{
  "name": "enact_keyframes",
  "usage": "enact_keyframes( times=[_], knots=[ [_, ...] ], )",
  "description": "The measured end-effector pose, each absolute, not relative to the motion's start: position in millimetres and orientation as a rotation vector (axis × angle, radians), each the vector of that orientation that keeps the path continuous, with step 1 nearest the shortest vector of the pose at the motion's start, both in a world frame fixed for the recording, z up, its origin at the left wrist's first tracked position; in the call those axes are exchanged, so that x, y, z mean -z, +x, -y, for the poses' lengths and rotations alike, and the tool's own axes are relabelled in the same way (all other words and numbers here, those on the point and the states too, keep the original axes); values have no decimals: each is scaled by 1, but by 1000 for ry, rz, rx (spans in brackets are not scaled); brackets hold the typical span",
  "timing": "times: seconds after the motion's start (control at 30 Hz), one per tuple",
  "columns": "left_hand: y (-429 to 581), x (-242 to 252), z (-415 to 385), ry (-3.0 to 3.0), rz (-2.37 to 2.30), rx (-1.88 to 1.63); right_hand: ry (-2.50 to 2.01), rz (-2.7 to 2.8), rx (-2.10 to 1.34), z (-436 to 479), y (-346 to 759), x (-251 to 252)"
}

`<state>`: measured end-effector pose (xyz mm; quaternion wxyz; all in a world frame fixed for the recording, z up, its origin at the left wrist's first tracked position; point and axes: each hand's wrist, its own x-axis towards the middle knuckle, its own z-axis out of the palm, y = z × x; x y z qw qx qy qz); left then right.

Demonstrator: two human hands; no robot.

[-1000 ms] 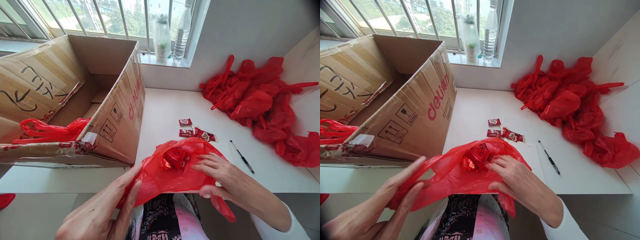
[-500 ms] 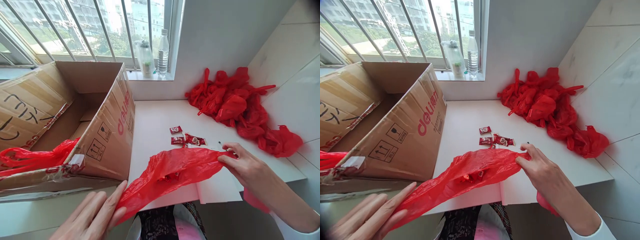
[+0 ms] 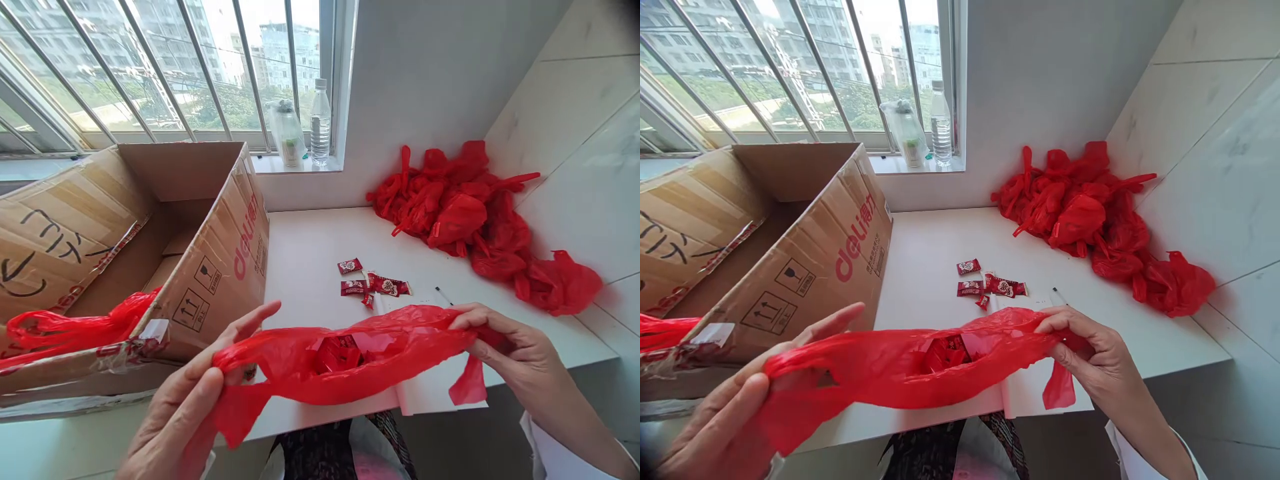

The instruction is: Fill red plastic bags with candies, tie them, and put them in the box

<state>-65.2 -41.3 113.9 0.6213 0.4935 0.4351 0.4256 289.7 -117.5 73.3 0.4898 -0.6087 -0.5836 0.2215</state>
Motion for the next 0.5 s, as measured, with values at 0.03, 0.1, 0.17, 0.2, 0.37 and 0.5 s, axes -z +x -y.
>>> enact_keyframes(
  times=[0.03, 0.1, 0.17, 0.2, 0.37, 0.5],
  knots=[
    [-55, -116, 39, 1029, -940, -1002, -1458, 1403, -525, 115, 284, -75],
    [-35, -120, 33, 913, -795, -1002, -1429, 1412, -508, 108, 271, -80],
    [-20, -124, 26, 869, -676, -956, -1415, 1439, -497, 100, 259, -87],
    [-15, -125, 22, 870, -644, -921, -1415, 1455, -495, 96, 253, -91],
    [-13, -122, 12, 1387, -648, -694, -1398, 1605, -402, 81, 229, -118],
    [-6, -116, 18, 1998, -869, -547, -1227, 1912, -315, 74, 210, -137]
  ],
)
